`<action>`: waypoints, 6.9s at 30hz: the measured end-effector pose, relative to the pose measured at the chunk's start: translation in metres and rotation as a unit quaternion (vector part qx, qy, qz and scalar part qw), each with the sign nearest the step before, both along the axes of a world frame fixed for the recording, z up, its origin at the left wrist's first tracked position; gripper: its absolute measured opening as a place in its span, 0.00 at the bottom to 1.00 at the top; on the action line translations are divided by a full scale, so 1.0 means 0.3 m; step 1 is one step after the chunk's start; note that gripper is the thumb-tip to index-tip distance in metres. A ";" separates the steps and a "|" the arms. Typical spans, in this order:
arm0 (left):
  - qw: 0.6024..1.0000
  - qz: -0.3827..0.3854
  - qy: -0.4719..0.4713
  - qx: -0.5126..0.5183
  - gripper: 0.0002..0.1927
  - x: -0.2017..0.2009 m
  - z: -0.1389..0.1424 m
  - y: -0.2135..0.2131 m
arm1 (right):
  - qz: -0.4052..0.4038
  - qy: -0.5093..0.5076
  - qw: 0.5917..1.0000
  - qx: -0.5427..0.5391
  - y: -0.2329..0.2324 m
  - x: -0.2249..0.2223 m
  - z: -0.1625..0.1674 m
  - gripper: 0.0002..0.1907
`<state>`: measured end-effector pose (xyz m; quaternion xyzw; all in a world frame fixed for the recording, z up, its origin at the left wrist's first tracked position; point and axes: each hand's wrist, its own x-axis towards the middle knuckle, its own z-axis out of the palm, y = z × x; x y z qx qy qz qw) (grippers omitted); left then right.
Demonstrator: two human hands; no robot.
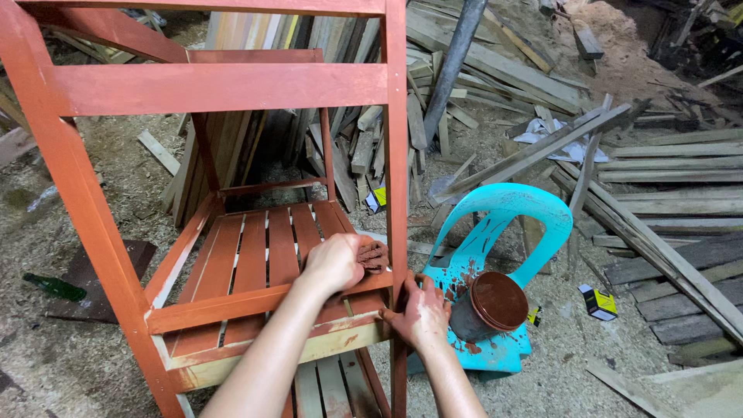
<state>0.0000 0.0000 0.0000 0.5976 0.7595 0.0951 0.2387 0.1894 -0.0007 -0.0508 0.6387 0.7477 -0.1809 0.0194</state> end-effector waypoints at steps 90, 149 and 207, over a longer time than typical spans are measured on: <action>0.732 0.112 -0.355 0.570 0.28 0.055 0.096 0.377 | 0.159 0.342 0.914 0.148 0.455 -0.089 0.221 0.45; 0.301 0.089 -0.894 0.321 0.16 0.153 -0.021 0.293 | 0.227 0.351 0.904 0.087 0.594 0.003 0.153 0.47; 0.965 0.011 -0.203 0.165 0.25 0.061 -0.174 -0.066 | 0.147 0.132 0.980 0.030 0.213 0.125 -0.052 0.28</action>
